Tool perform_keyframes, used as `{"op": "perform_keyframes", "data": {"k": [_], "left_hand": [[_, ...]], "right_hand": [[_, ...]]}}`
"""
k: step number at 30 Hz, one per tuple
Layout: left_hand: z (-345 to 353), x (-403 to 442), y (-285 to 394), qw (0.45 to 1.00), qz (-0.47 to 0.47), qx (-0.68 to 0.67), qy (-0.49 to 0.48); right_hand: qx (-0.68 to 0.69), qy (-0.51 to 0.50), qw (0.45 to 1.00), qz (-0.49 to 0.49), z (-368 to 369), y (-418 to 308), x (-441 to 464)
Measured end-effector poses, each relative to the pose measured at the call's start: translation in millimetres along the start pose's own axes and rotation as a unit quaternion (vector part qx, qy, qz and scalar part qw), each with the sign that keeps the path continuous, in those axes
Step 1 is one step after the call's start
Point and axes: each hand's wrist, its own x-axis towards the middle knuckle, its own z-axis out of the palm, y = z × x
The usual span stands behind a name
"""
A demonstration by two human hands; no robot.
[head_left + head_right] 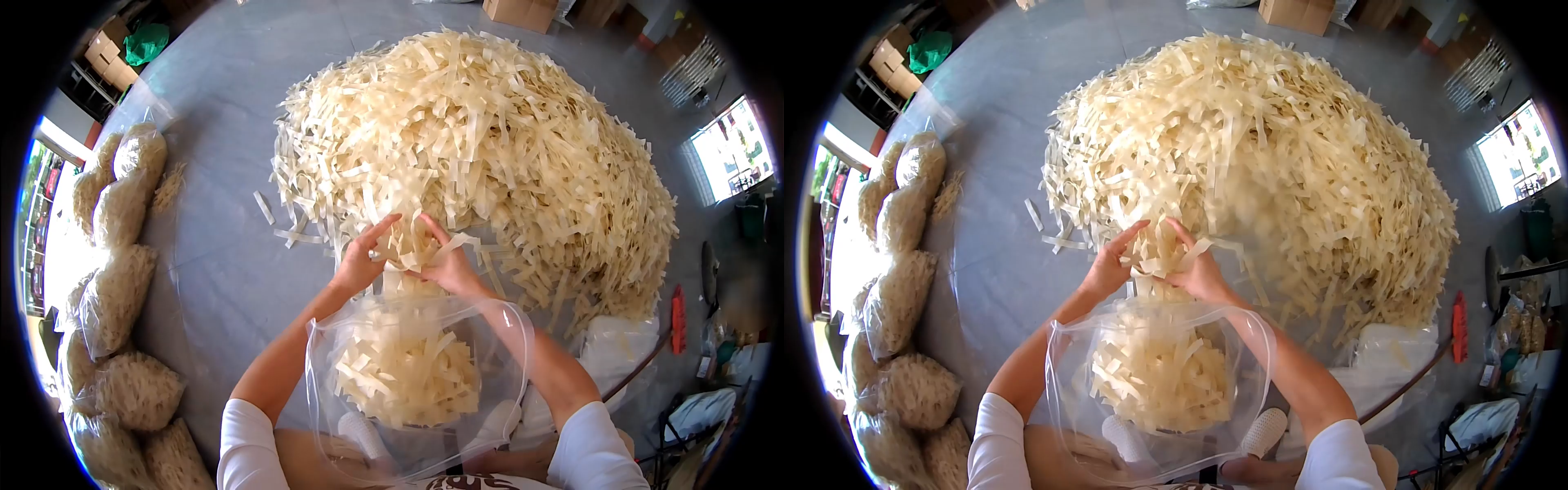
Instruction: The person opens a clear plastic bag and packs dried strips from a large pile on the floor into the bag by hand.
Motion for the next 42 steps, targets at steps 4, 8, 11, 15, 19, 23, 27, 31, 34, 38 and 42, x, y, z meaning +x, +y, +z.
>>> {"op": "perform_keyframes", "data": {"k": [4, 8, 11, 15, 19, 23, 27, 31, 34, 38, 42], "left_hand": [[-15, 8, 77, 0.994, 0.091, 0.052, 0.029], [-22, -15, 183, 0.986, 0.144, 0.063, 0.053], [-22, -45, 232, 0.977, 0.184, 0.091, 0.055], [-14, -94, 252, 0.948, 0.238, 0.208, 0.038], [-17, -136, 228, 0.943, 0.23, 0.213, -0.111], [-31, -161, 222, 0.891, 0.09, 0.347, -0.277], [-61, -139, 210, 0.973, 0.079, 0.169, -0.133], [-104, -94, 111, 0.993, -0.084, 0.077, 0.038], [-131, -88, -17, 0.939, -0.219, 0.265, -0.005], [-113, -107, -137, 0.914, -0.261, 0.297, -0.087], [-83, -98, -143, 0.84, -0.342, 0.39, -0.161]], "right_hand": [[0.043, 0.005, 0.999, 0.011, -20, -82, -2], [-0.031, 0.008, 0.989, -0.143, -31, -137, -15], [-0.033, 0.02, 0.979, -0.2, -25, -194, -48], [0.05, 0.04, 0.984, -0.167, -6, -198, -108], [-0.064, -0.037, 0.993, -0.094, -15, -169, -153], [-0.28, -0.23, 0.932, -0.031, -23, -169, -158], [-0.186, -0.085, 0.978, -0.045, -35, -179, -140], [-0.166, 0.026, 0.984, -0.056, -62, -146, -107], [-0.211, 0.03, 0.977, 0.021, -87, -82, -86], [-0.19, 0.012, 0.979, 0.072, -110, -12, -70], [-0.189, 0.009, 0.971, 0.147, -107, 18, -42]]}}
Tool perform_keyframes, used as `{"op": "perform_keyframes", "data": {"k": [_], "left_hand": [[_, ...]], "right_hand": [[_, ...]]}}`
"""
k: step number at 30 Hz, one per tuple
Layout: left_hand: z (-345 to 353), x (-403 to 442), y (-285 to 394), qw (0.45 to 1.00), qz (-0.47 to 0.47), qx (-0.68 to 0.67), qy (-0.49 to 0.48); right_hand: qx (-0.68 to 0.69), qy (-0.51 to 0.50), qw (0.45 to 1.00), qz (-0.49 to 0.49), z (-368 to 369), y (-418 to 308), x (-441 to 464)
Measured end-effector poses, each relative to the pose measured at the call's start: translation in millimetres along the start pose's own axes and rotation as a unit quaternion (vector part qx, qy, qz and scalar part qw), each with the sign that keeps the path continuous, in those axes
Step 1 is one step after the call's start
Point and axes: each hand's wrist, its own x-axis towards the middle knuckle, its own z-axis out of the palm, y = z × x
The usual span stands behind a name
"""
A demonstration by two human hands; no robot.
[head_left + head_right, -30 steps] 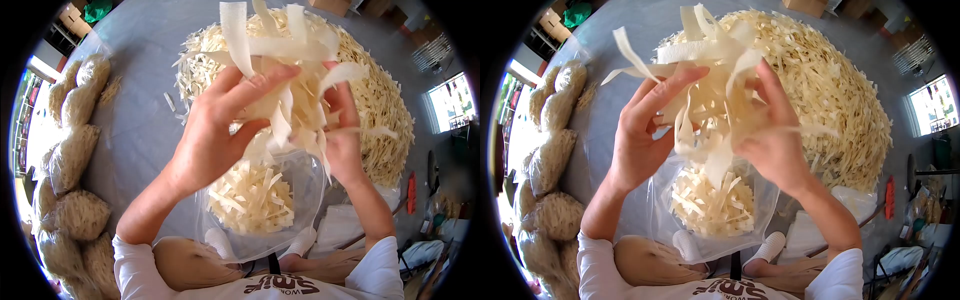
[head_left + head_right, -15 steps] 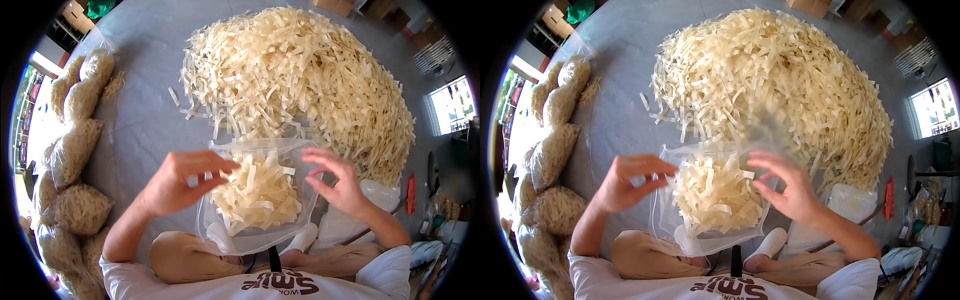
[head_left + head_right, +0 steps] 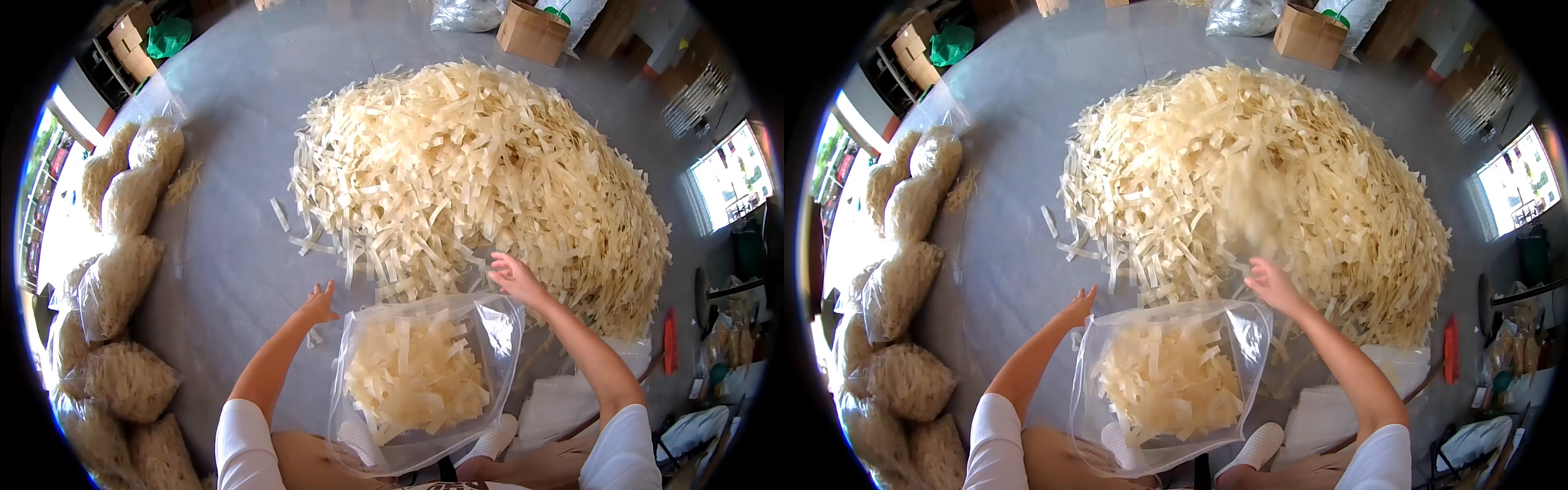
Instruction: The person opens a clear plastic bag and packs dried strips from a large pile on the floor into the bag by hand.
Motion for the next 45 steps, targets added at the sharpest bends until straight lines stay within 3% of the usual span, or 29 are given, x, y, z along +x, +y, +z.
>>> {"op": "perform_keyframes", "data": {"k": [1, 3, 5, 9, 14, 15, 18, 22, 28, 33, 35, 36, 39, 41, 43, 45], "left_hand": [[-3, 3, 5, 1.0, 0.0, -0.001, 0.004], [-9, 12, 15, 0.995, -0.103, 0.014, 0.014], [-4, 18, 21, 0.991, -0.131, -0.029, 0.022], [3, 21, 33, 0.98, -0.189, -0.062, 0.016], [2, 15, 33, 0.979, -0.186, -0.083, 0.019], [3, 15, 34, 0.979, -0.186, -0.086, 0.019], [1, 17, 39, 0.976, -0.199, -0.087, 0.012], [-3, 18, 43, 0.972, -0.222, -0.081, 0.004], [-1, 17, 42, 0.975, -0.211, -0.072, 0.003], [-5, 15, 46, 0.974, -0.217, -0.064, 0.0], [-5, 14, 47, 0.974, -0.217, -0.066, -0.001], [-6, 14, 47, 0.975, -0.213, -0.067, 0.003], [-4, 16, 45, 0.974, -0.215, -0.067, 0.004], [-4, 17, 45, 0.973, -0.221, -0.065, 0.001], [-5, 16, 46, 0.973, -0.221, -0.068, 0.001], [-5, 16, 46, 0.973, -0.222, -0.066, 0.0]], "right_hand": [[-0.039, -0.013, 0.999, -0.018, 3, -2, 10], [-0.113, -0.041, 0.992, -0.047, 7, -10, 35], [-0.264, -0.057, 0.948, -0.171, 15, -26, 61], [-0.292, -0.074, 0.938, -0.172, 36, -61, 121], [-0.345, -0.039, 0.897, -0.275, 71, -56, 228], [-0.339, -0.044, 0.899, -0.275, 81, -62, 233], [-0.41, -0.076, 0.899, -0.136, 101, -85, 235], [-0.471, -0.185, 0.84, -0.195, 116, -76, 221], [-0.436, -0.303, 0.826, -0.189, 111, -22, 139], [-0.419, -0.327, 0.827, -0.182, 77, -19, 95], [-0.364, -0.447, 0.815, -0.061, 61, -24, 94], [-0.379, -0.473, 0.793, -0.067, 52, -46, 96], [-0.355, -0.469, 0.808, -0.02, 39, -81, 122], [-0.357, -0.318, 0.875, -0.073, 48, -98, 141], [-0.31, -0.187, 0.913, -0.186, 69, -104, 169], [-0.245, -0.142, 0.933, -0.222, 98, -97, 198]]}}
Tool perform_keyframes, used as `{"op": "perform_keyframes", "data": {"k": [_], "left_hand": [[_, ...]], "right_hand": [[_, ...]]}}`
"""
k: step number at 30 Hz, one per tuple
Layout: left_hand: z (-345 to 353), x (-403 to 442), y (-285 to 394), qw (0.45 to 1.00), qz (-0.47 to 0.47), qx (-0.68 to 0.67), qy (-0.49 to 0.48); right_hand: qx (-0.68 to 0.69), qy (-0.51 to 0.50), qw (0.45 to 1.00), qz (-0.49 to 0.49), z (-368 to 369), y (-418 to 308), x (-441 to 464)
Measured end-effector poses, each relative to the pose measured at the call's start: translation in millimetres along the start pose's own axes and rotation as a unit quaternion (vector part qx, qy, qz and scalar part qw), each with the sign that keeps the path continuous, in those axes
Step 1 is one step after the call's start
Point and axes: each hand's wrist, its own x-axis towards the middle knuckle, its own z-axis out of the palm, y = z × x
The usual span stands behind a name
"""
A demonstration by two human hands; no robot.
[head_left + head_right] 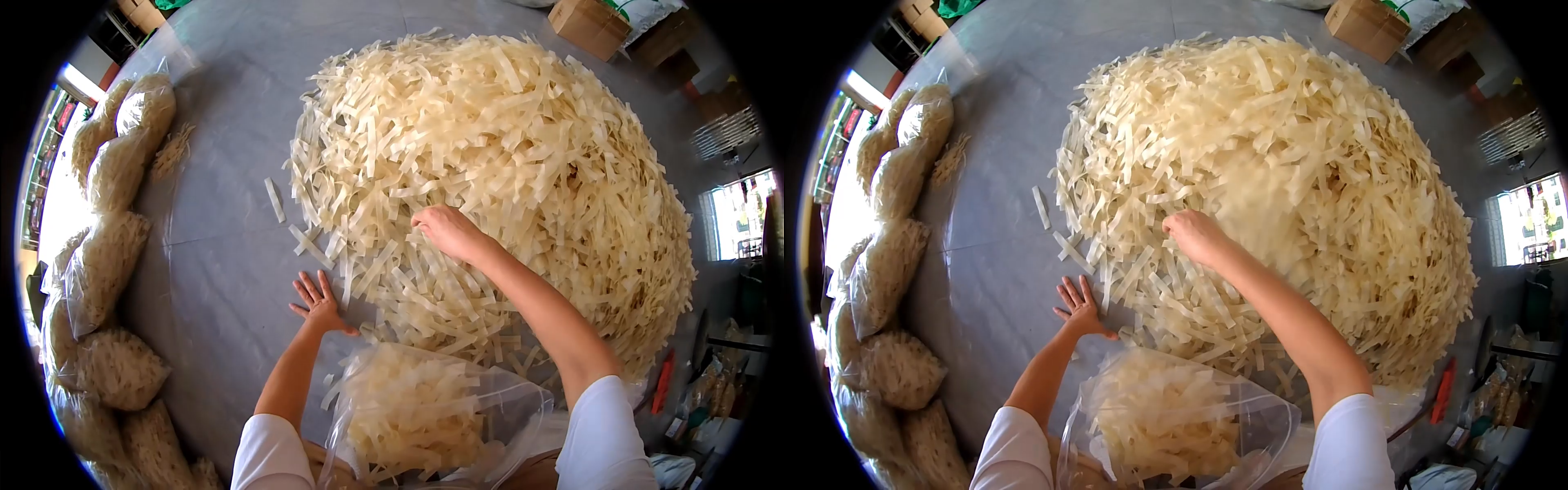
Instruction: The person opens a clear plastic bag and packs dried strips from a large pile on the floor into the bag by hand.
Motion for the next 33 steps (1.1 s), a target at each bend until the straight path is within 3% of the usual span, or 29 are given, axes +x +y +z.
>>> {"op": "perform_keyframes", "data": {"k": [4, 6, 7, 8, 10, 16, 17, 21, 24, 26, 33], "left_hand": [[-1, -1, 0, 1.0, 0.003, -0.004, -0.001], [-2, -2, 1, 1.0, 0.001, -0.003, -0.004], [-3, -2, 1, 1.0, 0.0, -0.001, -0.005], [-4, -2, 1, 1.0, -0.001, -0.003, -0.005], [-4, -2, 0, 1.0, 0.008, -0.005, -0.005], [-6, -4, 6, 1.0, -0.009, 0.009, -0.01], [-5, -3, 5, 1.0, -0.009, 0.01, -0.011], [-3, -2, 3, 1.0, -0.003, 0.008, -0.004], [-3, -1, 2, 1.0, 0.0, 0.004, -0.004], [-3, 0, 1, 1.0, 0.0, 0.002, -0.007], [-3, -1, 2, 1.0, 0.003, 0.002, -0.005]], "right_hand": [[-0.007, -0.036, 0.999, -0.006, 31, 16, 15], [-0.168, -0.071, 0.982, -0.046, 46, 30, 4], [-0.193, -0.083, 0.978, 0.012, 51, 30, -1], [-0.193, -0.084, 0.977, 0.01, 51, 35, -6], [-0.217, -0.197, 0.948, 0.125, 34, 25, -21], [-0.163, -0.215, 0.951, 0.153, 5, 46, -40], [-0.109, -0.131, 0.979, 0.11, 15, 61, -40], [-0.158, -0.107, 0.971, 0.143, 19, 51, -29], [-0.1, -0.149, 0.974, 0.139, 26, 47, -31], [-0.257, -0.021, 0.958, 0.122, 46, 54, -38], [-0.201, -0.019, 0.97, 0.135, 48, 48, -50]]}}
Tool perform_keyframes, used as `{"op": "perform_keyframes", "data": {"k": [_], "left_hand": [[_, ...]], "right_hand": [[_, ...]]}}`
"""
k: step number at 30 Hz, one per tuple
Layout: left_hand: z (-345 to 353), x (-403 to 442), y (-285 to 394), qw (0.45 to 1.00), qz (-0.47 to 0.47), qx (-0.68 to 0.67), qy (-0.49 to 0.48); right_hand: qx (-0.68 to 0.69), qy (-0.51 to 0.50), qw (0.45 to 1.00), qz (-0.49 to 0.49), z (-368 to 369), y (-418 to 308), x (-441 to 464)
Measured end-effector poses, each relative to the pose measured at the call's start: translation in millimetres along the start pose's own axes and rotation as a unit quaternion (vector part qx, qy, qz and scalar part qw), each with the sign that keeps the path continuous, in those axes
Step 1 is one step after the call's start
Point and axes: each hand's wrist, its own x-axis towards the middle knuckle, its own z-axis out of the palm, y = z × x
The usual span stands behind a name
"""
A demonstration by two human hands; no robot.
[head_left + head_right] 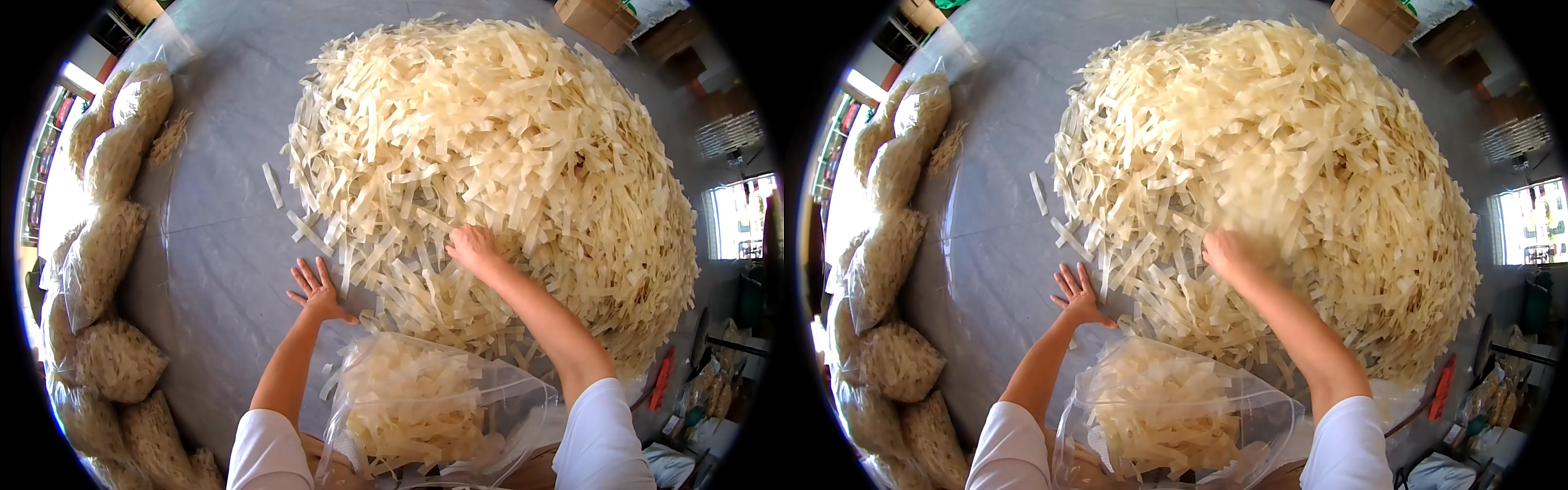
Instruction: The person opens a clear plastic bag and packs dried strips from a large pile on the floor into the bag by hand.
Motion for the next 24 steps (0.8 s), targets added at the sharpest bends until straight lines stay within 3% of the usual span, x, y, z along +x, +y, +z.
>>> {"op": "perform_keyframes", "data": {"k": [6, 8, 9, 11, 12, 13, 15, 16, 17, 18, 19, 21, 22, 23, 24], "left_hand": [[0, -1, 0, 1.0, 0.001, -0.004, 0.001], [-1, 0, -1, 1.0, -0.003, -0.004, -0.002], [-1, 0, -1, 1.0, -0.006, -0.002, -0.001], [-2, 0, 1, 1.0, -0.004, -0.003, 0.001], [-4, -2, 2, 1.0, -0.009, -0.002, -0.005], [-5, -3, 3, 1.0, -0.014, 0.001, -0.01], [0, 1, 2, 1.0, -0.022, 0.011, -0.003], [1, 1, 1, 1.0, -0.021, 0.009, -0.005], [1, 1, 0, 1.0, -0.019, 0.009, -0.006], [0, 1, -1, 1.0, -0.004, -0.001, -0.007], [-1, 0, -1, 1.0, 0.001, 0.0, -0.001], [-1, -1, -1, 1.0, -0.006, -0.006, -0.004], [-1, -2, -2, 1.0, 0.008, -0.016, 0.0], [0, -2, -2, 1.0, 0.011, -0.014, 0.004], [2, 0, -3, 1.0, 0.013, -0.016, 0.003]], "right_hand": [[0.02, 0.026, 0.999, -0.022, -4, -4, -4], [0.269, 0.071, 0.96, -0.021, -23, -10, -8], [0.267, 0.07, 0.961, -0.021, -31, -12, -11], [0.499, -0.097, 0.861, 0.014, -49, -13, -20], [0.476, -0.172, 0.862, 0.007, -62, -15, -26], [0.473, -0.168, 0.865, 0.008, -68, -14, -30], [0.223, -0.427, 0.876, -0.017, -81, -13, -32], [0.222, -0.42, 0.88, -0.015, -97, -21, -29], [0.068, -0.426, 0.899, -0.069, -111, -35, -21], [0.097, -0.342, 0.929, -0.103, -129, -46, -14], [0.307, -0.218, 0.915, -0.148, -151, -57, -6], [0.62, -0.042, 0.733, -0.276, -200, -86, 16], [0.677, 0.014, 0.658, -0.329, -232, -92, 29], [0.672, 0.037, 0.651, -0.35, -260, -86, 41], [0.636, 0.109, 0.691, -0.325, -279, -76, 53]]}}
